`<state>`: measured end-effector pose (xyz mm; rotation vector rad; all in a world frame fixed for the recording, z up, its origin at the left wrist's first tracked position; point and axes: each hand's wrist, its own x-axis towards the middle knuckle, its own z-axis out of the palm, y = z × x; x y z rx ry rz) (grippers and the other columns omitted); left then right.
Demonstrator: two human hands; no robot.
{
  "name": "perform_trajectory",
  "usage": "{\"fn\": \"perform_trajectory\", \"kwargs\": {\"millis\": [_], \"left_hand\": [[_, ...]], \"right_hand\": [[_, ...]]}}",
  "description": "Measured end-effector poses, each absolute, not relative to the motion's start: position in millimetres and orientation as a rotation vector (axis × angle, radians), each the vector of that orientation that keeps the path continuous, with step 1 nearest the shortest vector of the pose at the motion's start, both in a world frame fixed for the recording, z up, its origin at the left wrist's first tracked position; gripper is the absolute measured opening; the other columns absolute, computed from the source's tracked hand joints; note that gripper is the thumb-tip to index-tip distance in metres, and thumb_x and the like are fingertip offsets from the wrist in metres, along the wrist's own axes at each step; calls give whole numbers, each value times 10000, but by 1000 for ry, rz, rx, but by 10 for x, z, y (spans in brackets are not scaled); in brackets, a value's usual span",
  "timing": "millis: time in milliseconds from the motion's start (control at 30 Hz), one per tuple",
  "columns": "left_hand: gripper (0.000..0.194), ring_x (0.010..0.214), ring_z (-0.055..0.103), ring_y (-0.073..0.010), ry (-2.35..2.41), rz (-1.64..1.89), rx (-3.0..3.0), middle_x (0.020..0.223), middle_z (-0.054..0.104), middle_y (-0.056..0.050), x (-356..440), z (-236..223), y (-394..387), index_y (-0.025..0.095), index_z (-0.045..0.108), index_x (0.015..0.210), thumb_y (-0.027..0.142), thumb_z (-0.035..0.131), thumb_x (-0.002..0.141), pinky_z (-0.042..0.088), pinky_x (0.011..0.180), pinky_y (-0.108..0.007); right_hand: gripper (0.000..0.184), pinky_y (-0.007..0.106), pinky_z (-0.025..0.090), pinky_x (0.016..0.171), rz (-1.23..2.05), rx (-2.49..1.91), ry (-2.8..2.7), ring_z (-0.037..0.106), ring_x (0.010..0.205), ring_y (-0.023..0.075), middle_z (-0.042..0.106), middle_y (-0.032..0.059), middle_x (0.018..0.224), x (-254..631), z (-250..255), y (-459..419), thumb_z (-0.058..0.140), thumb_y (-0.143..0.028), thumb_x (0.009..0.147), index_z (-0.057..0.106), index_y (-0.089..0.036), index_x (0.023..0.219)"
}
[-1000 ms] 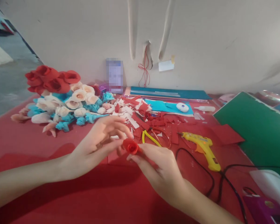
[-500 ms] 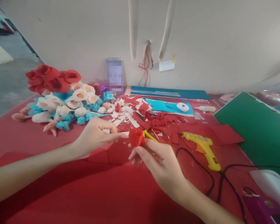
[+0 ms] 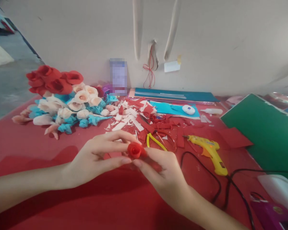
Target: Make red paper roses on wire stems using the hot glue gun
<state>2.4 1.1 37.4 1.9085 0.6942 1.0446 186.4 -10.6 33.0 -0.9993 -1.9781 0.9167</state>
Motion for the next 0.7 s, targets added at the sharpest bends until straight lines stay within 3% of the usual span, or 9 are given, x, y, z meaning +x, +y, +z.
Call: {"fn": "perform_trajectory", "kwargs": {"millis": [433, 700], "left_hand": [[234, 877, 584, -118, 671, 1077, 1818, 952, 604, -54, 46, 394, -30, 168, 665, 938, 63, 517, 790, 482, 797, -211], [204, 832, 597, -121, 754, 1067, 1818, 916, 617, -68, 42, 423, -36, 133, 681, 883, 57, 525, 776, 490, 756, -202]], "right_hand": [[73, 111, 399, 440, 819, -1008, -1982, 502, 452, 55, 606, -34, 560, 1830, 355, -131, 585, -137, 749, 654, -155, 762], [109, 112, 424, 489, 891, -1021, -1965, 545, 501, 64, 632, -32, 602, 1825, 351, -124, 576, -142, 759, 662, -162, 823]]}}
